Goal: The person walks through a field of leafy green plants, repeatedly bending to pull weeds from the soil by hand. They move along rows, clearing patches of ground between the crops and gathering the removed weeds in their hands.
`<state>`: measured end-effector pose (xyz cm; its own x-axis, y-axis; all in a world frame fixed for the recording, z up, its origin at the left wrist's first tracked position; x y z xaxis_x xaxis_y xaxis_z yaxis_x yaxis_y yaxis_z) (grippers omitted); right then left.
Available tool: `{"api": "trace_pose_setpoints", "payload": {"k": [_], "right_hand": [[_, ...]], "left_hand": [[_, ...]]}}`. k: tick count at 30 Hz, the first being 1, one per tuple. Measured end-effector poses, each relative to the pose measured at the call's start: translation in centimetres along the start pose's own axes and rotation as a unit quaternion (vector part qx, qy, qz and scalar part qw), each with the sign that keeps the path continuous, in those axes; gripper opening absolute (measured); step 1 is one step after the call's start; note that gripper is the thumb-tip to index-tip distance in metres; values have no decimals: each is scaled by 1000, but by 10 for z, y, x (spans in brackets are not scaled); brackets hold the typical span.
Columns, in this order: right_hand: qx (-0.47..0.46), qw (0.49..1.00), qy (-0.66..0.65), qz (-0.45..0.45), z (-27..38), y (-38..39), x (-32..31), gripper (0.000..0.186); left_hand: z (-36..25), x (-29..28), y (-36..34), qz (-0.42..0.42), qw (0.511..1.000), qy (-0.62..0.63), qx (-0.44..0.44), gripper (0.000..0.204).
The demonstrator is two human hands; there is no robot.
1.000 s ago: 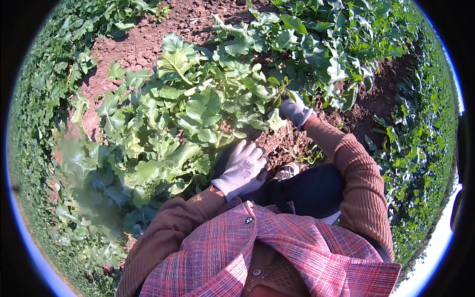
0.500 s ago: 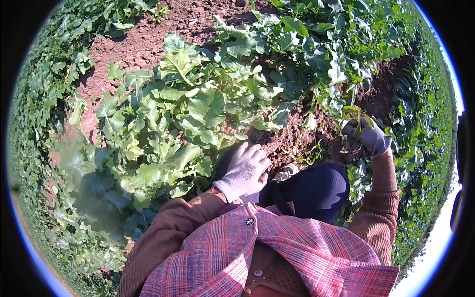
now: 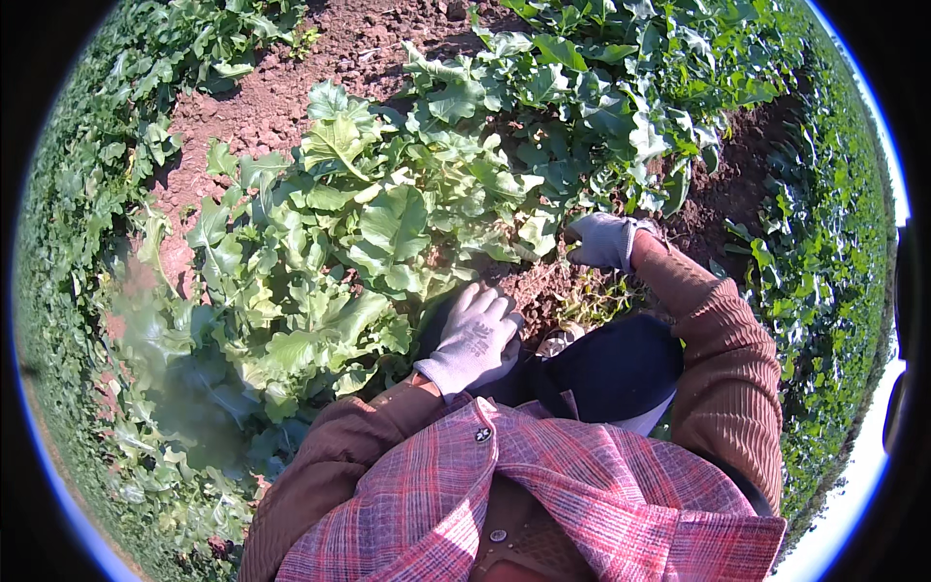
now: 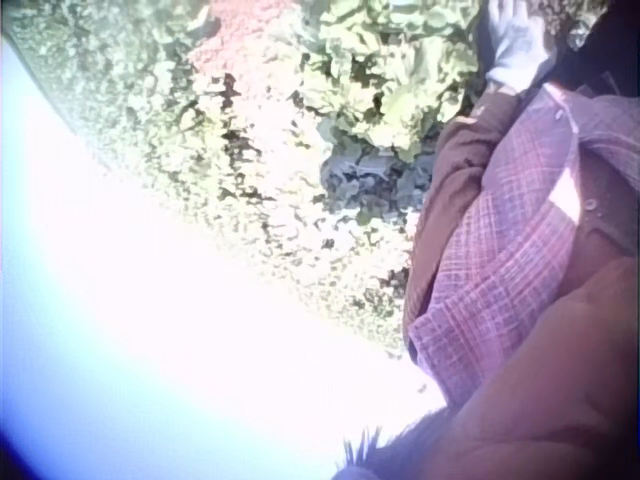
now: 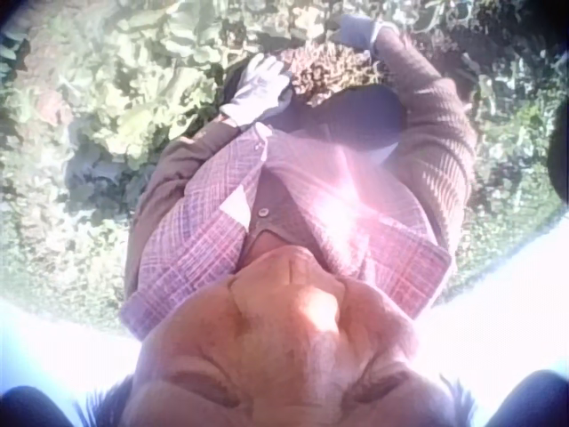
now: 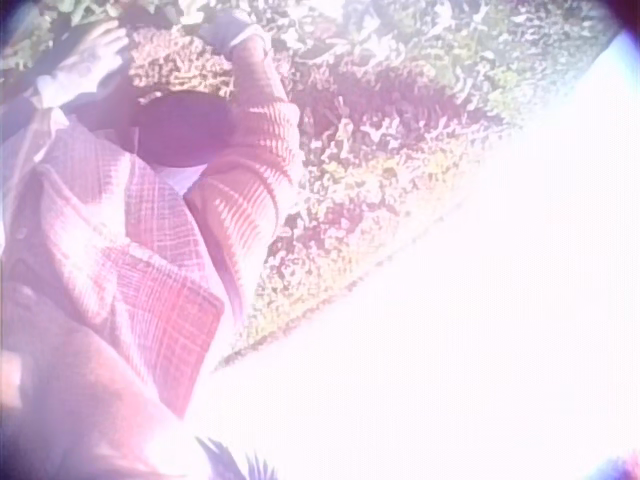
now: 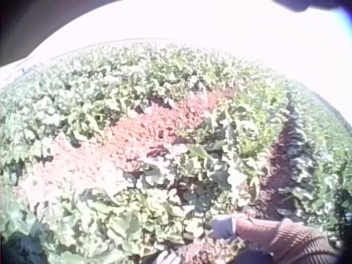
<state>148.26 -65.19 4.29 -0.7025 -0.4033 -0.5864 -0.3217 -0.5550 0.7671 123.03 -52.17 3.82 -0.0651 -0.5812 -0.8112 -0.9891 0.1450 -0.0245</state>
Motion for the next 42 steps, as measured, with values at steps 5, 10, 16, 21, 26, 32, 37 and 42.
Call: {"api": "trace_pose_setpoints", "payload": {"k": [5, 10, 16, 21, 26, 32, 37, 42], "right_hand": [[-121, 904, -159, -379, 44, -8, -28, 18], [-294, 850, -270, -343, 56, -84, -53, 19], [-64, 969, -152, -186, 26, -213, 7, 26], [-16, 949, -259, -181, 39, -247, 34, 43], [49, 940, -305, -145, 63, -226, 28, 62], [-231, 848, -449, -162, 53, -152, -19, 43], [-59, 966, -227, -111, 3, -36, -43, 15], [87, 965, 243, 38, -57, 77, -38, 40]], "left_hand": [[0, -3, -2, 13, 1000, -7, 6, 27], [-2, -3, -5, -26, 999, 30, -6, 30], [-1, 3, -2, -31, 999, 21, -9, 28], [1, 4, -4, -58, 998, 13, 11, 27], [0, 8, 0, -60, 998, 2, -10, 22], [2, 13, 1, -76, 996, 34, -21, 22], [-1, -39, 17, -228, 945, 231, 48, 25], [73, -142, 54, -408, 865, 179, -232, 23]]}}
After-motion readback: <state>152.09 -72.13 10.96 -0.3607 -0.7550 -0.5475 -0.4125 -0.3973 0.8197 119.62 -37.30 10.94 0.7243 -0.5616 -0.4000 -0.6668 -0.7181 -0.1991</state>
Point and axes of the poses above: each hand's wrist, its own y-axis away from the middle knuckle, its own x-axis out of the palm, z = x × y, the point moved 2 cm from there along -y, towards the middle knuckle, and after that the axes turned 3 degrees about -z, right-handed, at the moved point
